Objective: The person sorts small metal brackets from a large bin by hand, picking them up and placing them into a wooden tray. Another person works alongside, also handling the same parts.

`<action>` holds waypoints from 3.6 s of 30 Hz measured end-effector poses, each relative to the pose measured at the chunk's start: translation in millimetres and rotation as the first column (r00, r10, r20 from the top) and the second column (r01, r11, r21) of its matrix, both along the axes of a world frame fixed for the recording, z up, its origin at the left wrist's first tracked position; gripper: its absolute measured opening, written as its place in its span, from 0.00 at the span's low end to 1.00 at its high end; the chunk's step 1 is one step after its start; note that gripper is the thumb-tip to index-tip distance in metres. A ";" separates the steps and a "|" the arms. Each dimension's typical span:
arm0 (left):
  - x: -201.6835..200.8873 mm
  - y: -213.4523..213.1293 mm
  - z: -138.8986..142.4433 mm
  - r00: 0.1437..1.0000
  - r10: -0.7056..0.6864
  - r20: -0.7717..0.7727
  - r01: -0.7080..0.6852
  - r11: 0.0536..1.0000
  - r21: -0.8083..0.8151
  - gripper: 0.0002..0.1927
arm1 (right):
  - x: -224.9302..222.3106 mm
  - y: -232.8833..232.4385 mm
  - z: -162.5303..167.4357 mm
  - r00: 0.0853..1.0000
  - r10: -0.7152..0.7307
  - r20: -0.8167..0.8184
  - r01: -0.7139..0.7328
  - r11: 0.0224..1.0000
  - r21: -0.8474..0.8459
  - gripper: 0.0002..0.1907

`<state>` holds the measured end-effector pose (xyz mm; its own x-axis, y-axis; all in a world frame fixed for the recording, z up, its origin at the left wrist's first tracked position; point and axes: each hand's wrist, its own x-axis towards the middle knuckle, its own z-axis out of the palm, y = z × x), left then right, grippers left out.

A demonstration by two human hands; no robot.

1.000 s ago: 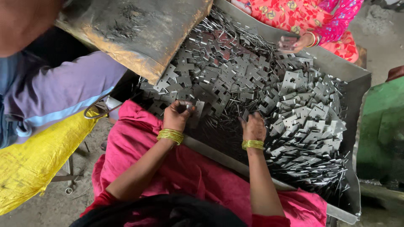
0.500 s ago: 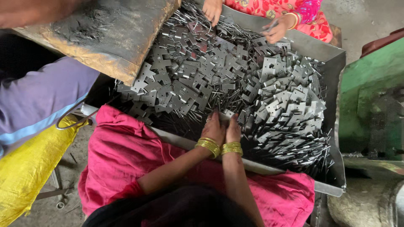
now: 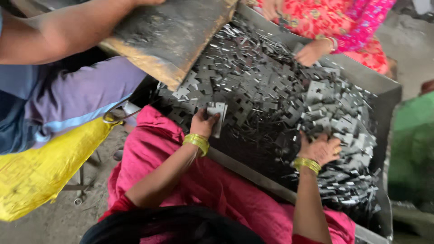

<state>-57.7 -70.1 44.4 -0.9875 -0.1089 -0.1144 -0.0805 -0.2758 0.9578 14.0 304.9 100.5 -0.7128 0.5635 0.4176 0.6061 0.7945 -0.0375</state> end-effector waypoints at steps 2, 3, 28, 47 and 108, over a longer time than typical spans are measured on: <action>-37.7 -22.1 28.1 0.997 0.074 -0.012 -0.075 0.988 -0.135 0.18 | 8.1 10.7 -22.2 1.000 0.028 0.005 -0.028 0.996 -0.083 0.34; -67.3 -33.9 45.0 0.993 0.119 0.000 -0.114 0.952 -0.283 0.18 | 10.8 14.0 -33.1 0.982 0.135 -0.131 -0.142 0.988 -0.052 0.36; -40.0 52.6 29.4 0.844 -0.478 -0.243 -0.328 -0.102 -0.939 0.18 | 12.5 -100.3 -62.6 0.788 -0.375 -0.488 -0.598 -0.279 -0.752 0.11; 42.9 72.4 44.2 0.906 -0.422 -0.020 0.333 0.742 -0.582 0.29 | -5.8 -143.3 -99.5 0.914 -0.189 -0.359 -0.402 -0.292 -0.868 0.32; -58.3 37.7 47.1 0.995 -0.057 0.086 0.085 0.924 -0.374 0.11 | 15.5 -77.4 -81.3 0.852 0.511 -0.110 -0.506 0.753 -0.421 0.22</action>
